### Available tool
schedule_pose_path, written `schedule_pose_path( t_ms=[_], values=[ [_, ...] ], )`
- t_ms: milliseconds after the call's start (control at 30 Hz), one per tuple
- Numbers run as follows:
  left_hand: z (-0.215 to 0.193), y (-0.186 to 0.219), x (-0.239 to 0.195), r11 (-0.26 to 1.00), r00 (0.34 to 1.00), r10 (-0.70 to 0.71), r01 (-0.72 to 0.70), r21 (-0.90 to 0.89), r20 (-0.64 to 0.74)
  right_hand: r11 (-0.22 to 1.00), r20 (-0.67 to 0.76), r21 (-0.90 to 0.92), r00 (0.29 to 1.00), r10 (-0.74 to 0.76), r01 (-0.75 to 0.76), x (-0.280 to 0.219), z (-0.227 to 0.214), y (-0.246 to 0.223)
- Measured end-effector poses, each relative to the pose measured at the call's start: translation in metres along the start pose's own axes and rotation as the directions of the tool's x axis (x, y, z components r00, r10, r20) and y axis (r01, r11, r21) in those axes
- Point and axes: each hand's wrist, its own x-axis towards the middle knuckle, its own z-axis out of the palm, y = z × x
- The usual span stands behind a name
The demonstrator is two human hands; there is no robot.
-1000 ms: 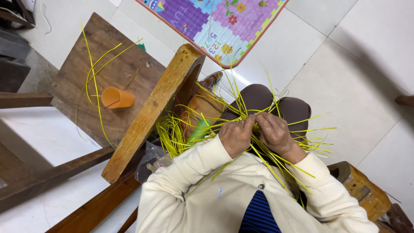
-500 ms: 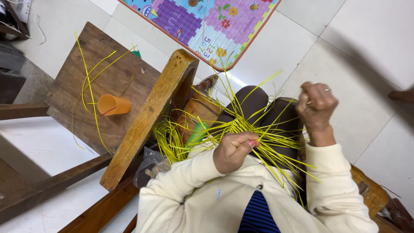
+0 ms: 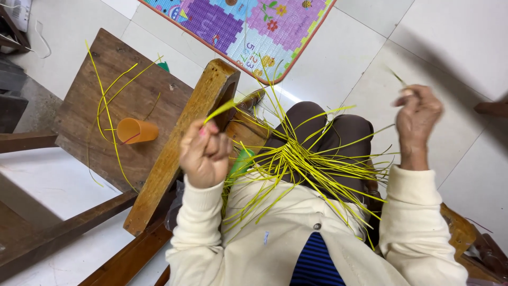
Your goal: Weaving yellow flexible strands together by hand to create a woven structure
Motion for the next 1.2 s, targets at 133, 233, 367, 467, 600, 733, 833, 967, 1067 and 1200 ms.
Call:
schedule_pose_path(
  t_ms=[133,233,367,467,600,733,833,967,1067,1200],
  values=[
    [0.002,-0.085,-0.011,0.941,0.991,-0.076,0.109,0.319,-0.114,0.709,0.404,0.521,0.869,0.287,-0.476,-0.027,0.031,-0.082],
    [0.011,-0.137,-0.029,0.815,0.980,-0.140,0.195,0.546,-0.140,0.493,0.541,0.657,0.812,0.219,-0.571,-0.049,0.049,-0.112],
    [0.013,-0.181,-0.035,0.743,0.995,-0.088,0.095,0.663,-0.044,0.541,0.502,0.677,0.850,0.156,-0.499,-0.063,0.060,-0.118],
    [0.006,-0.202,-0.039,0.791,0.992,-0.084,0.126,0.599,-0.097,0.651,0.420,0.646,0.898,0.134,-0.399,-0.071,0.065,-0.109],
    [0.009,-0.198,-0.036,0.688,0.998,0.011,0.036,0.725,-0.061,0.668,0.389,0.668,0.919,0.061,-0.327,-0.065,0.059,-0.114],
    [0.013,-0.180,-0.036,0.565,1.000,-0.022,0.003,0.825,0.012,0.694,0.365,0.646,0.927,0.083,-0.317,-0.064,0.060,-0.110],
    [0.013,-0.170,-0.044,0.580,0.982,-0.169,0.031,0.814,0.083,0.782,0.317,0.541,0.936,0.153,-0.311,-0.052,0.053,-0.102],
    [0.017,-0.143,-0.057,0.625,0.930,-0.298,0.020,0.780,0.215,0.849,0.144,0.455,0.963,0.226,-0.267,-0.025,0.027,-0.078],
    [0.027,-0.112,-0.062,0.599,0.880,-0.343,-0.065,0.798,0.329,0.901,0.012,0.397,0.983,0.185,-0.175,-0.008,0.011,-0.063],
    [0.023,-0.094,-0.066,0.565,0.810,-0.402,-0.149,0.811,0.428,0.913,-0.094,0.383,0.978,0.188,-0.139,-0.005,0.008,-0.063]
  ],
)
